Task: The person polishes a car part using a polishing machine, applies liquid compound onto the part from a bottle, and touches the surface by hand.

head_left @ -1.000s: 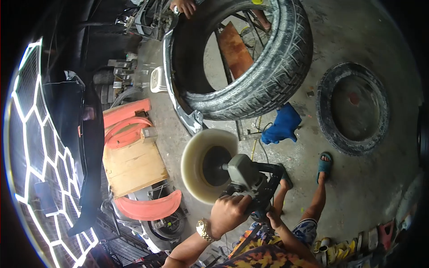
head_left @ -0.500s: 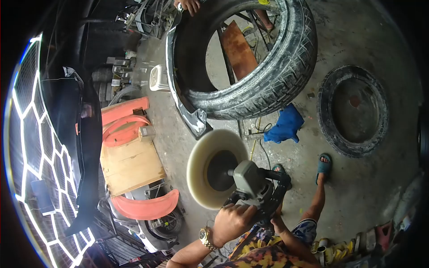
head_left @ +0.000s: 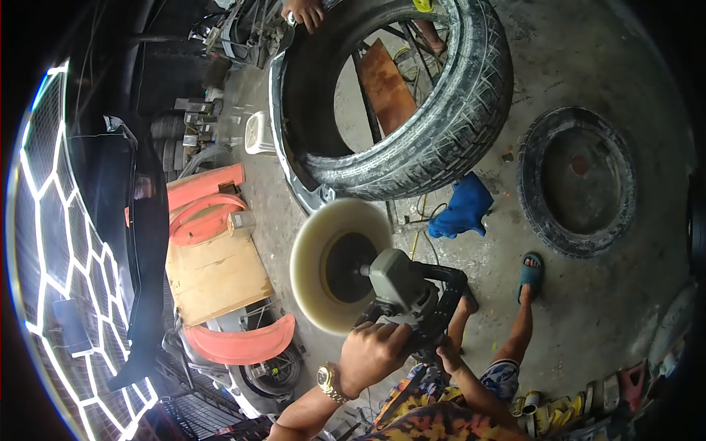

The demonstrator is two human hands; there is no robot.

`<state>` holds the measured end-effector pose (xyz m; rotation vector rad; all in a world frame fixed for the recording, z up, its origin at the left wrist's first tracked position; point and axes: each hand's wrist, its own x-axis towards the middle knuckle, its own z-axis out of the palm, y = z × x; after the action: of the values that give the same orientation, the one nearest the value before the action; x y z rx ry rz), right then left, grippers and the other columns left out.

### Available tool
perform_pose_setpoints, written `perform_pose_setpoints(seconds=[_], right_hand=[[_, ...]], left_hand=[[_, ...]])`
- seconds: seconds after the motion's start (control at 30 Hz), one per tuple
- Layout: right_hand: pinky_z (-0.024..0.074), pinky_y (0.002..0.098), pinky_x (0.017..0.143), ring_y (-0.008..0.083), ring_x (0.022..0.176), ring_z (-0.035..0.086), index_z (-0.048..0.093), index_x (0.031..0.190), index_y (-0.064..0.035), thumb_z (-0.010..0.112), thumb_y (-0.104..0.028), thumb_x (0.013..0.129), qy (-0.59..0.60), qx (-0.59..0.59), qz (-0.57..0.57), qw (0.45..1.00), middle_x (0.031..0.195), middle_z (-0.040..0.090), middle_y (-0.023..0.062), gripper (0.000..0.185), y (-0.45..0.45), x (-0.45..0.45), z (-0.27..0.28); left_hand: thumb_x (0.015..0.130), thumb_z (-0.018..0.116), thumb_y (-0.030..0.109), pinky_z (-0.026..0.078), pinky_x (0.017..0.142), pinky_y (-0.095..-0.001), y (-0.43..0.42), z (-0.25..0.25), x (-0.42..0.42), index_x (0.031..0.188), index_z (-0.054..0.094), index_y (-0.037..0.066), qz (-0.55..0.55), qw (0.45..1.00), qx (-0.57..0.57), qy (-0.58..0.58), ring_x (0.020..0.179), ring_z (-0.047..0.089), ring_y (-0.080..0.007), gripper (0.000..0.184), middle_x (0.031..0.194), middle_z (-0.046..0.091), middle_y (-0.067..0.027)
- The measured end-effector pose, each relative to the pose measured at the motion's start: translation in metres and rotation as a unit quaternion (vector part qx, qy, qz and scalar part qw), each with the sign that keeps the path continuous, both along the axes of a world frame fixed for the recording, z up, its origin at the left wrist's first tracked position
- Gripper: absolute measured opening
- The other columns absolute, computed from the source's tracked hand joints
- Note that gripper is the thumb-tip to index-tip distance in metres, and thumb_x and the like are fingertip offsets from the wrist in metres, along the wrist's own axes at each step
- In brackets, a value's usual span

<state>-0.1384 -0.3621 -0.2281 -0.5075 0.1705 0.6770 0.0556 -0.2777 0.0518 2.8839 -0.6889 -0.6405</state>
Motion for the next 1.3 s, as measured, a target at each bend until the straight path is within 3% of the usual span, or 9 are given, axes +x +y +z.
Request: perform_pose_setpoints(seconds=[0.8,1.0,1.2,1.3], right_hand=[[0.0391,0.0300,0.088,0.0141,0.099,0.052,0.046,0.131,0.0020,0.066,-0.053,0.083,0.008,-0.005,0.015,1.000,0.111,0.059,0.0050,0.075,-0.005,0.003,-0.003],[0.0374,0.0310,0.094,0.0149,0.107,0.051,0.046,0.132,0.0020,0.066,-0.053,0.083,0.015,-0.007,0.021,1.000,0.116,0.059,0.0051,0.077,-0.011,0.002,0.002],[0.0357,0.0319,0.100,0.0157,0.114,0.049,0.046,0.133,0.0020,0.067,-0.053,0.083,0.044,-0.005,0.038,0.998,0.120,0.058,0.0053,0.078,-0.023,-0.020,0.006],[0.0369,0.0320,0.100,0.0160,0.114,0.050,0.045,0.134,0.0025,0.068,-0.053,0.082,0.060,-0.002,0.018,0.998,0.122,0.057,0.0060,0.079,-0.018,-0.034,0.009]], left_hand=[[0.071,0.071,0.021,0.049,0.057,-0.0366,-0.003,-0.002,-0.006,0.085,0.057,0.011,0.034,0.999,0.009,0.011,0.061,0.063,-0.0247,0.022,0.067,0.059,-0.0048],[0.072,0.070,0.020,0.047,0.055,-0.0384,-0.001,-0.003,-0.002,0.083,0.056,0.011,0.034,0.999,0.003,0.020,0.058,0.061,-0.0266,0.020,0.067,0.058,-0.0045],[0.075,0.071,0.020,0.047,0.050,-0.0386,0.004,-0.015,-0.032,0.079,0.056,0.010,0.117,0.993,-0.015,0.025,0.056,0.060,-0.0277,0.019,0.062,0.058,-0.0065],[0.074,0.072,0.020,0.047,0.051,-0.0376,0.000,-0.011,-0.045,0.080,0.057,0.009,0.093,0.994,-0.019,0.046,0.057,0.061,-0.0266,0.019,0.063,0.059,-0.0061]])
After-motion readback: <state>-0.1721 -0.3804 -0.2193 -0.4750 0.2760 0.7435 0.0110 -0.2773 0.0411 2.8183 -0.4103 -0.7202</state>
